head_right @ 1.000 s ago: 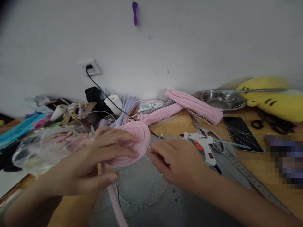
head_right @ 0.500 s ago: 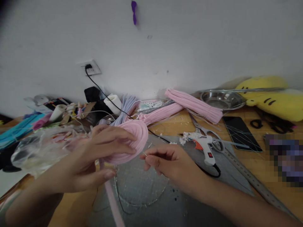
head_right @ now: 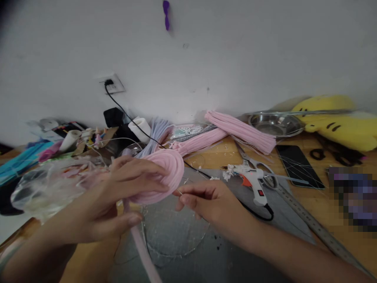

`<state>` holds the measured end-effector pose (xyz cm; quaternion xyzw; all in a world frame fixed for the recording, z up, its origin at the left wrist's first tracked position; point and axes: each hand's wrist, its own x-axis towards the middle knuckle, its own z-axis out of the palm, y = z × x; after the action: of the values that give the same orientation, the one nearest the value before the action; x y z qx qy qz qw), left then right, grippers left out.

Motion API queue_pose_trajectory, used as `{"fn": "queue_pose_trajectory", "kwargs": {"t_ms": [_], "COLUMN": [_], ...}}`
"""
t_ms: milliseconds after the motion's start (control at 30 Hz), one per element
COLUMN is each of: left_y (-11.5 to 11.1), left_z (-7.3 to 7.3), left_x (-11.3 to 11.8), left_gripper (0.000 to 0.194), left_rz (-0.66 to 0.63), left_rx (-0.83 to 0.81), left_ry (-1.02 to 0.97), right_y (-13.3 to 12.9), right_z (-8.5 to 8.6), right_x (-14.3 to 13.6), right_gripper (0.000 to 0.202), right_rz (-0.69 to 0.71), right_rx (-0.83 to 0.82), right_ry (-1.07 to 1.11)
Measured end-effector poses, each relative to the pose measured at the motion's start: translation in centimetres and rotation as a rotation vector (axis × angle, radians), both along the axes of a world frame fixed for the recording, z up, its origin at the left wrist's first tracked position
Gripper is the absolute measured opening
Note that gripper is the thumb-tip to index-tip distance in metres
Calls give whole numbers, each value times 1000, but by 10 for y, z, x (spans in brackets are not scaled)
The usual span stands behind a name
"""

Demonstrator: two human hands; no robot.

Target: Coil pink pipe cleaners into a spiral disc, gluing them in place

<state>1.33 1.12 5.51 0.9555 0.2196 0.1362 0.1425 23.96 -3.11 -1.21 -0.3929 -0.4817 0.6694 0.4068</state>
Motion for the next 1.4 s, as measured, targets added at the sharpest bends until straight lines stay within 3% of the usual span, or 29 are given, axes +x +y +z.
{"fn": "queue_pose_trajectory", "kwargs": {"t_ms": [367, 567, 733, 1033, 1233, 1400], "left_y": [0, 2, 3, 2, 3, 4], "left_z": [2, 4, 6, 8, 6, 5], "left_x": [2, 2, 3, 11, 11, 12], "left_gripper": [33, 30, 34, 28, 30, 29], "left_rz": [-20, -28, -40, -32, -41, -35], "left_rx": [21, -2, -11, 45, 62, 78], "left_ry": [11, 43, 34, 52, 64, 81], "right_y": [-2, -1, 1, 2, 1, -1], "right_z": [-7, 7, 20, 18, 12, 7], "right_x": [2, -2, -7, -9, -10, -8], "right_gripper": [13, 21, 24, 25, 18, 6], "right_rz": [-35, -2, 5, 25, -33, -183], "right_rx": [125, 1, 21, 70, 159, 274], "right_ry": [25, -75, -207, -273, -311, -421]}}
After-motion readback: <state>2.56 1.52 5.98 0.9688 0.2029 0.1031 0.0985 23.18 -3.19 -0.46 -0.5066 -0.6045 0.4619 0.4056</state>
